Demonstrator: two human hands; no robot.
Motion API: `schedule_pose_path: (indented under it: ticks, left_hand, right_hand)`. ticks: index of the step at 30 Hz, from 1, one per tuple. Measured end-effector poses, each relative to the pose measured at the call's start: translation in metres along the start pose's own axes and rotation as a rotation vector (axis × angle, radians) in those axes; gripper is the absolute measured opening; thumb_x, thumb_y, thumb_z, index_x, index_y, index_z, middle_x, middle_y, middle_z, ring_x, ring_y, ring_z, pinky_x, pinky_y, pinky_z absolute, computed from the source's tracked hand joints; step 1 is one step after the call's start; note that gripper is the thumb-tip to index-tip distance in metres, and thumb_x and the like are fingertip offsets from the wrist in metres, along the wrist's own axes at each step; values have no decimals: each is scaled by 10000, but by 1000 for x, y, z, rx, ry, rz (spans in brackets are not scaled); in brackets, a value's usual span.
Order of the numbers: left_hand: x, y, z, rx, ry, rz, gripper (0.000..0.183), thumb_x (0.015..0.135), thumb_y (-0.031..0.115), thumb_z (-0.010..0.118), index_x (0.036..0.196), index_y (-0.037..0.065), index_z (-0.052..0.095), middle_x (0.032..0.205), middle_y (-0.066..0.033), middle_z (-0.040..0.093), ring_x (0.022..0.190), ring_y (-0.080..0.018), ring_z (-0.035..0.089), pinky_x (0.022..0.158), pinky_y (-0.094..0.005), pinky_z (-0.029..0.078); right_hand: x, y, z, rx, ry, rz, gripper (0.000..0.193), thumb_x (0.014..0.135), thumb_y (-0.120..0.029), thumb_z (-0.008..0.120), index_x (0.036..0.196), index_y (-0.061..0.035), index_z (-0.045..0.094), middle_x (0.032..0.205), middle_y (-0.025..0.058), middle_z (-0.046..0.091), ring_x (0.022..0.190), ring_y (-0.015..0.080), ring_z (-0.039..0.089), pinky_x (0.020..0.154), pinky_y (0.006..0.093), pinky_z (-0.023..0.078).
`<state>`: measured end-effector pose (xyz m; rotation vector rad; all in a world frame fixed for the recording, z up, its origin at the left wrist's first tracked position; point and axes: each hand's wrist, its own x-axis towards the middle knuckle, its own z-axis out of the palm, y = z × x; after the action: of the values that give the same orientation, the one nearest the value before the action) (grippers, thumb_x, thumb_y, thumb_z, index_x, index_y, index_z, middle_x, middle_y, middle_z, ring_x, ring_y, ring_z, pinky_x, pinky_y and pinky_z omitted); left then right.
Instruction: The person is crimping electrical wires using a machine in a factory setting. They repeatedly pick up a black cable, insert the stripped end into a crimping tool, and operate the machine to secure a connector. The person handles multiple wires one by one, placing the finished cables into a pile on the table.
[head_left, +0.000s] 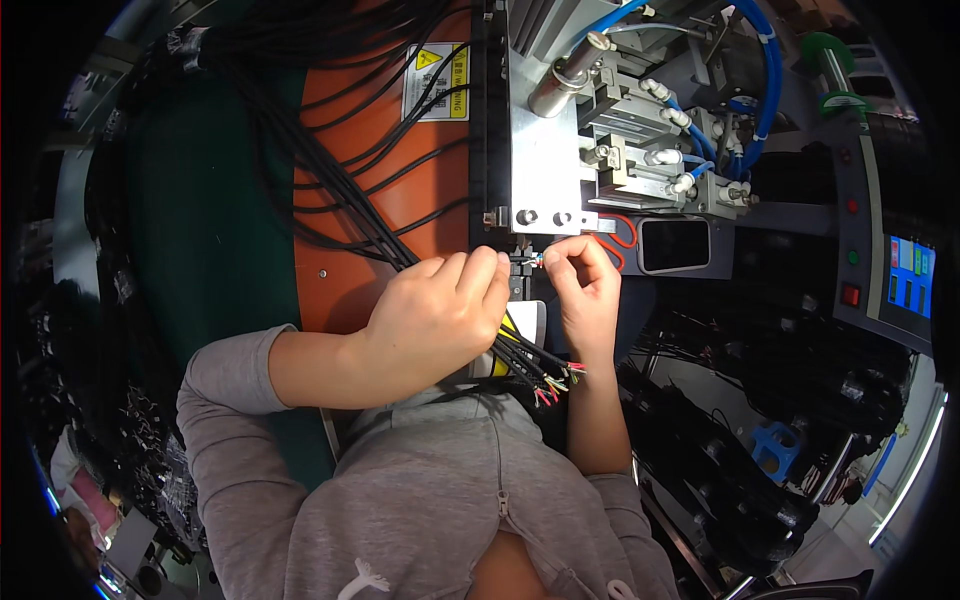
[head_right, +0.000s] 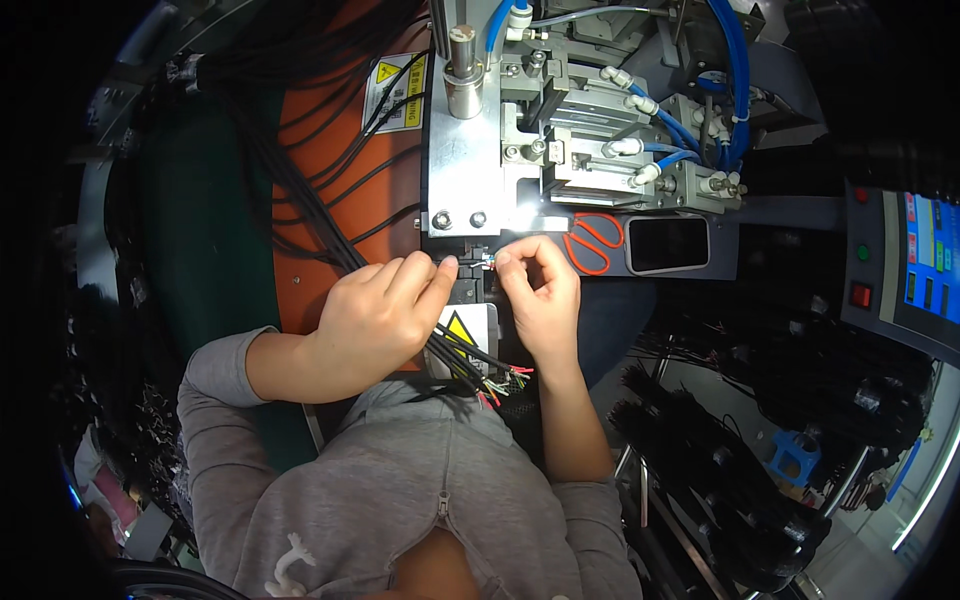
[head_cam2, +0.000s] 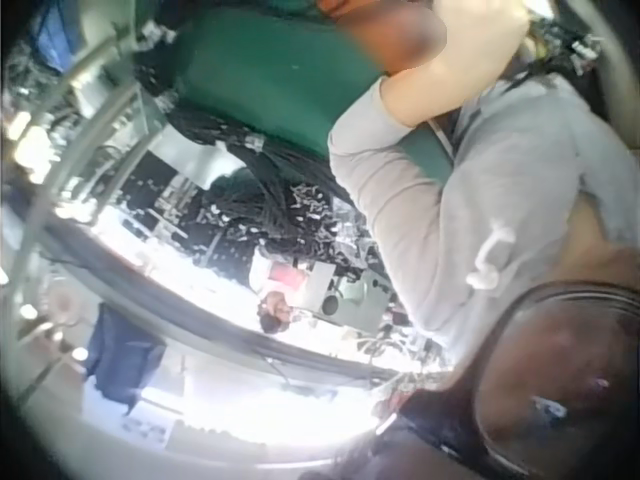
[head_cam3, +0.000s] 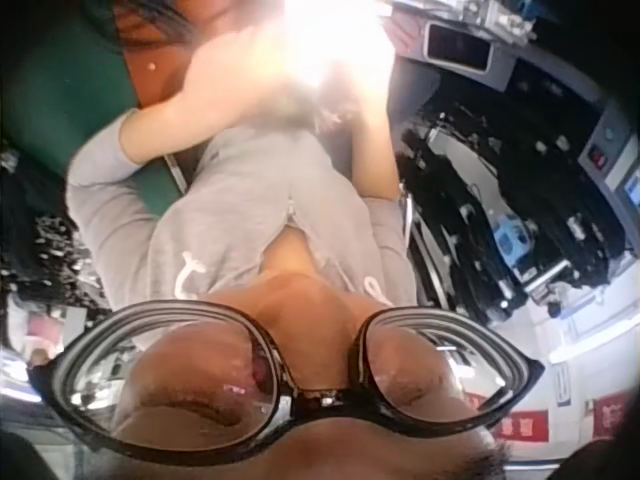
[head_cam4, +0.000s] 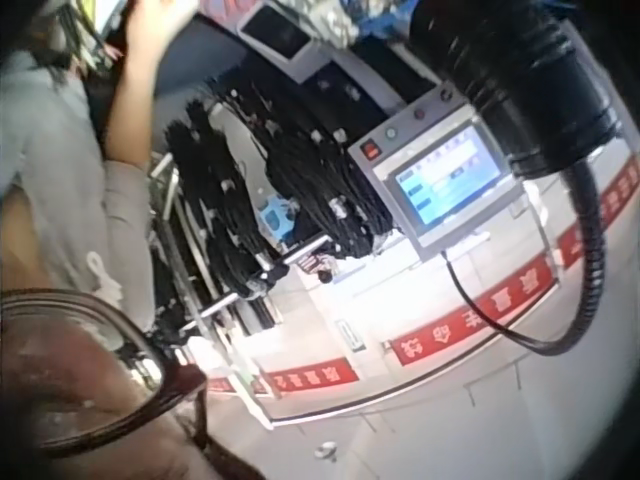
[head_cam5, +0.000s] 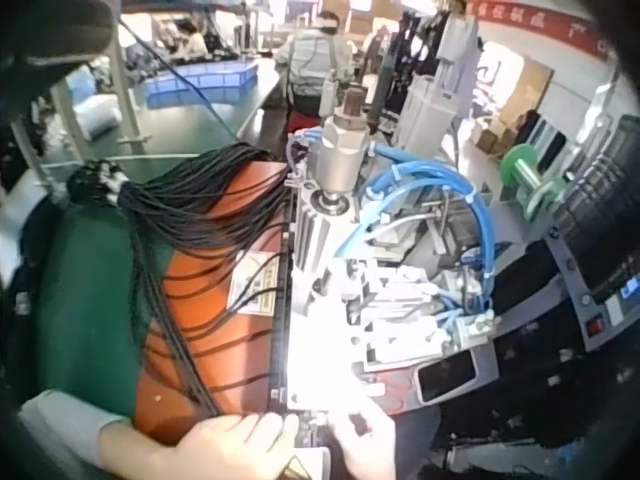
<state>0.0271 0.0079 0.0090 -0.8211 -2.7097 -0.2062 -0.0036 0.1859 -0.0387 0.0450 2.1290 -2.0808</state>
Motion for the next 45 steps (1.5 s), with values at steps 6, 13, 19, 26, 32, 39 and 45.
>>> schedule_pose_path:
  ticks: [6, 13, 19, 26, 32, 39, 45]
  left_hand:
    - [3, -9, -1, -75, -35, -26, 261, 701, 75, 642, 951, 1, 644, 688, -18, 460, 531, -116, 509, 484, -246, 423]
    - [11, -13, 2, -391, 145, 10, 260, 705, 183, 697, 936, 66, 667, 623, -2, 487, 538, -135, 532, 475, -268, 407]
    - [17, -13, -6, -612, 263, 82, 241, 720, 192, 695, 931, 76, 673, 810, -21, 644, 649, -163, 603, 558, -283, 427]
    - [10, -13, 0, -627, 291, 114, 245, 739, 120, 688, 941, -12, 645, 769, -83, 620, 590, -186, 601, 471, -280, 454]
    - [15, -13, -10, -566, 346, 89, 147, 750, 107, 685, 833, 5, 620, 722, -76, 611, 569, -198, 595, 470, -278, 449]
    - [15, -11, -10, -635, 278, 27, 132, 736, 65, 681, 803, 3, 585, 678, -80, 552, 548, -209, 556, 447, -299, 413]
    - [13, -9, -7, -530, 202, -38, 156, 700, 20, 660, 843, -2, 600, 684, -63, 511, 555, -188, 532, 440, -284, 406]
  right_hand:
    - [-1, -15, -36, 71, -358, -560, 282, 637, 36, 759, 902, 0, 667, 823, 105, 665, 732, 217, 623, 673, 305, 483]
    - [-9, -31, -36, -62, -385, -681, 223, 610, 11, 740, 826, -3, 690, 798, 101, 671, 730, 219, 613, 668, 307, 473]
    - [-13, -29, -31, 95, -133, -532, 168, 648, 84, 687, 793, 7, 650, 777, 116, 643, 712, 207, 598, 644, 296, 465]
    - [-18, -36, -3, -9, -69, -529, 211, 625, 84, 764, 765, 11, 623, 770, 111, 649, 736, 187, 614, 644, 284, 482]
    - [-12, -42, 15, 197, 10, -651, 195, 685, 28, 739, 865, 36, 665, 835, 128, 652, 785, 224, 614, 687, 311, 485]
    - [-8, -37, 14, 231, 9, -502, 178, 669, 38, 748, 828, 21, 669, 785, 88, 636, 749, 198, 600, 686, 287, 481]
    - [-10, -45, 11, -496, 183, -768, 188, 648, -10, 780, 763, -39, 634, 712, 62, 598, 666, 214, 569, 626, 299, 453]
